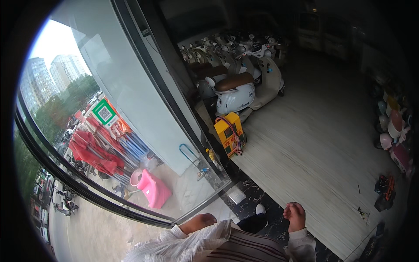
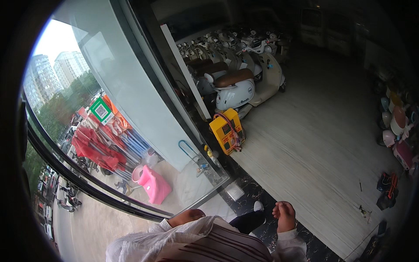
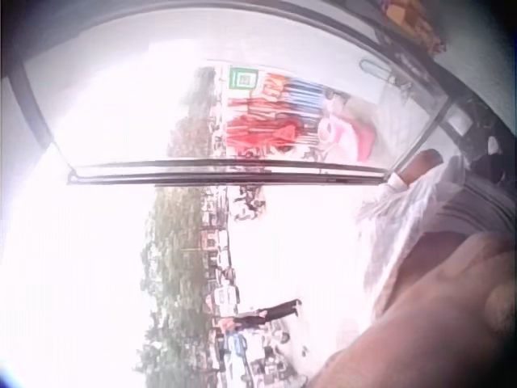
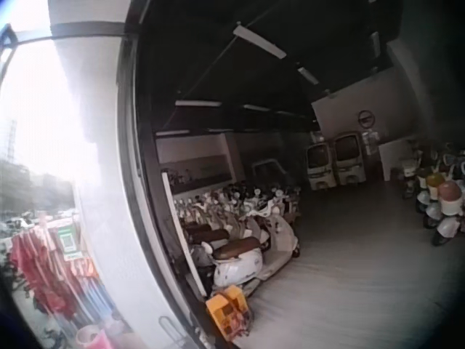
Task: The person uses pliers to adjust a component on the scooter's handlebar, then retrieves a lubricant can and sprays the handlebar mechanism. They repeatedly test the handlebar grip and lever movement after applying the lubricant.
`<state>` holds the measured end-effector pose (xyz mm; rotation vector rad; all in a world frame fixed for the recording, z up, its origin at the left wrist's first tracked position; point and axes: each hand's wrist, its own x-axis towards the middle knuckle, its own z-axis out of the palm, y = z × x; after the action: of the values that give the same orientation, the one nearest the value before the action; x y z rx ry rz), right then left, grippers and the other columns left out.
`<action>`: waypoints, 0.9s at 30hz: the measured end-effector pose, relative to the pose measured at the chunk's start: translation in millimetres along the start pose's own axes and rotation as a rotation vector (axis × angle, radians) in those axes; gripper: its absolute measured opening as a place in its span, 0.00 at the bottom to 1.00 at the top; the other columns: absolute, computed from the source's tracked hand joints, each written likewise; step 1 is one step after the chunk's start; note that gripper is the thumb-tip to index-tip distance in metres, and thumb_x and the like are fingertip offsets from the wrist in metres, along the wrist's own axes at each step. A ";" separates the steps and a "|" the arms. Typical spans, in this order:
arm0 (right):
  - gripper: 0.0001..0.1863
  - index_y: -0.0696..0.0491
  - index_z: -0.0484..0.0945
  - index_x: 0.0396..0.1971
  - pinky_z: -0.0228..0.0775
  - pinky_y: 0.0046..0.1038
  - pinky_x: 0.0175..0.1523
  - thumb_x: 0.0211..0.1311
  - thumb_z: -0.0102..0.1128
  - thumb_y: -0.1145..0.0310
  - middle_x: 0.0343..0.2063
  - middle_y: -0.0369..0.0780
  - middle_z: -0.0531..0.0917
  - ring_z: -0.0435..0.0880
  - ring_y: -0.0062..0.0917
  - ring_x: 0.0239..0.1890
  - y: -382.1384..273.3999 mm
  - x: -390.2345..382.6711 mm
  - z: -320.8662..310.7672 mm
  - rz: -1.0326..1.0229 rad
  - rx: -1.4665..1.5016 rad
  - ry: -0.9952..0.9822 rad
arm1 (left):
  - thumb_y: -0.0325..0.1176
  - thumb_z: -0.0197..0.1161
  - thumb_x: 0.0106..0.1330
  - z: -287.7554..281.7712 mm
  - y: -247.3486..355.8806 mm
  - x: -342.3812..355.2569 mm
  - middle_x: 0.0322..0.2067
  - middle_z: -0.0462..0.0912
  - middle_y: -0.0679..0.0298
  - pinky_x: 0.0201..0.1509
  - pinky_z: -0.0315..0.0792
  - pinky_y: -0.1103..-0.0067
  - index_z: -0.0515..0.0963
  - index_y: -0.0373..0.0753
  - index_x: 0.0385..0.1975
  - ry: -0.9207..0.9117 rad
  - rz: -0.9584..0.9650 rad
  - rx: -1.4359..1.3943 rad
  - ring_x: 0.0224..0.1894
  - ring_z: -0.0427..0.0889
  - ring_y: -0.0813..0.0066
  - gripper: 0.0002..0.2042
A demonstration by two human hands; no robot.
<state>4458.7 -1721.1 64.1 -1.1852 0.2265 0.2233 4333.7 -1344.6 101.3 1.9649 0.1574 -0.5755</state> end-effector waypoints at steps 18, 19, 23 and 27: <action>0.11 0.55 0.75 0.32 0.65 0.24 0.26 0.64 0.51 0.62 0.20 0.36 0.77 0.75 0.21 0.21 -136.0 425.4 51.4 0.195 0.000 -0.081 | 0.35 0.54 0.69 -168.1 204.5 364.9 0.36 0.80 0.57 0.49 0.71 0.74 0.75 0.31 0.44 0.167 0.063 -0.040 0.42 0.78 0.69 0.13; 0.11 0.55 0.75 0.32 0.65 0.24 0.26 0.64 0.51 0.62 0.20 0.36 0.77 0.75 0.21 0.21 -133.5 449.4 47.9 0.201 0.011 -0.082 | 0.36 0.54 0.69 -172.0 202.3 384.5 0.36 0.80 0.56 0.50 0.71 0.72 0.75 0.31 0.44 0.183 0.130 0.026 0.42 0.78 0.67 0.14; 0.12 0.57 0.75 0.31 0.64 0.25 0.22 0.63 0.48 0.64 0.18 0.37 0.77 0.73 0.22 0.17 -141.3 549.8 53.1 0.329 -0.028 -0.103 | 0.39 0.55 0.69 -196.9 221.3 465.9 0.41 0.80 0.51 0.52 0.70 0.69 0.74 0.31 0.47 0.166 0.221 0.023 0.45 0.78 0.62 0.16; 0.13 0.57 0.75 0.32 0.66 0.26 0.24 0.64 0.48 0.62 0.19 0.37 0.77 0.75 0.23 0.19 -190.6 655.8 76.8 0.279 -0.185 -0.271 | 0.36 0.57 0.68 -216.1 267.9 535.8 0.42 0.79 0.56 0.52 0.69 0.71 0.73 0.31 0.47 0.308 0.046 -0.206 0.45 0.77 0.67 0.15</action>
<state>5144.8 -1683.3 70.3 -1.2898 0.1337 0.6566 4968.8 -1352.1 148.6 1.8402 0.3485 -0.2138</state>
